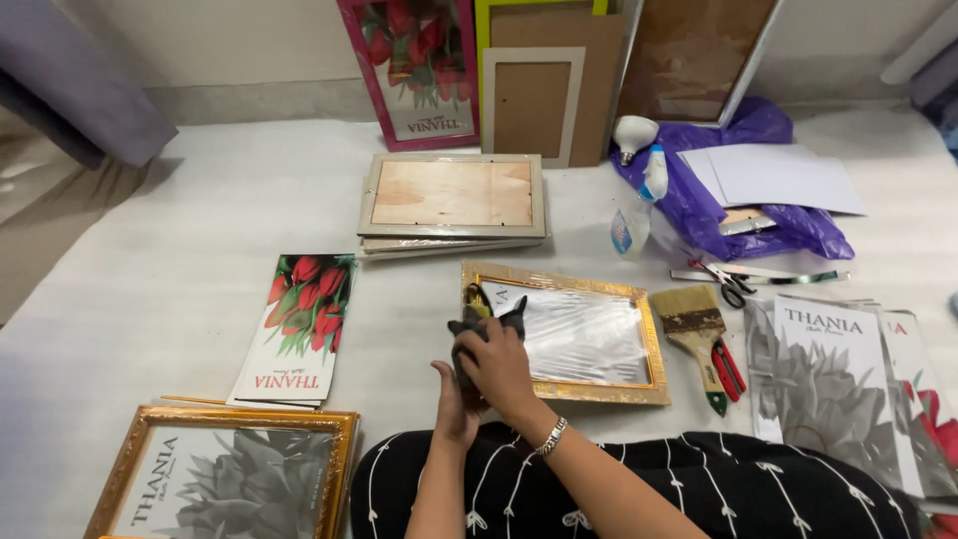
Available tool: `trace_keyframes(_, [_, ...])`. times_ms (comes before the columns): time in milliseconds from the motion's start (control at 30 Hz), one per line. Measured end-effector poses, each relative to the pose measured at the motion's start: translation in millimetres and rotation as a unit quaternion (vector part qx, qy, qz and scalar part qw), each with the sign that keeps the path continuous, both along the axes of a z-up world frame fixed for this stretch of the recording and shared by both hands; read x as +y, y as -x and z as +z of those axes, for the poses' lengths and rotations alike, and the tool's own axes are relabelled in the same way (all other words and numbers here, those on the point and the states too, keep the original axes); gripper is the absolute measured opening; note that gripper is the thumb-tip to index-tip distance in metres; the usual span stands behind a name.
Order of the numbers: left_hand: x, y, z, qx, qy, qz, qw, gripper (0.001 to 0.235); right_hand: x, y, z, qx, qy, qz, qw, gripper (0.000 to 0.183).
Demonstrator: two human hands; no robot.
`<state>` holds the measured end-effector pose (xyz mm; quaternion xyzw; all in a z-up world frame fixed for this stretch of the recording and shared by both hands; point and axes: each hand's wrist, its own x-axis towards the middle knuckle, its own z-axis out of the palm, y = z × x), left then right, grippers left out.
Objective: Cleaning and preparing picture frames and glass panels using a cloth and a brush
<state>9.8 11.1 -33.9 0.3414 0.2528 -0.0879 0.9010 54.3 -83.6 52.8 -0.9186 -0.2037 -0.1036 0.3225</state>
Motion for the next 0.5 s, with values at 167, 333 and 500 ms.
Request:
trace_keyframes(167, [4,0,-8,-0.087,0.039,0.001,0.995,0.088,-25,40,5,0.029,0.031,0.067,0.997,0.036])
trace_keyframes(333, [2,-8,6,-0.14,0.035,-0.006,0.99,0.09,-41,47,-13,0.041,0.063,0.123,0.99,0.061])
trace_keyframes(500, [7,-23,-9,0.012,-0.035,0.01,0.999,0.089,-13,-16,13,0.156,0.082,0.108,0.978,0.031])
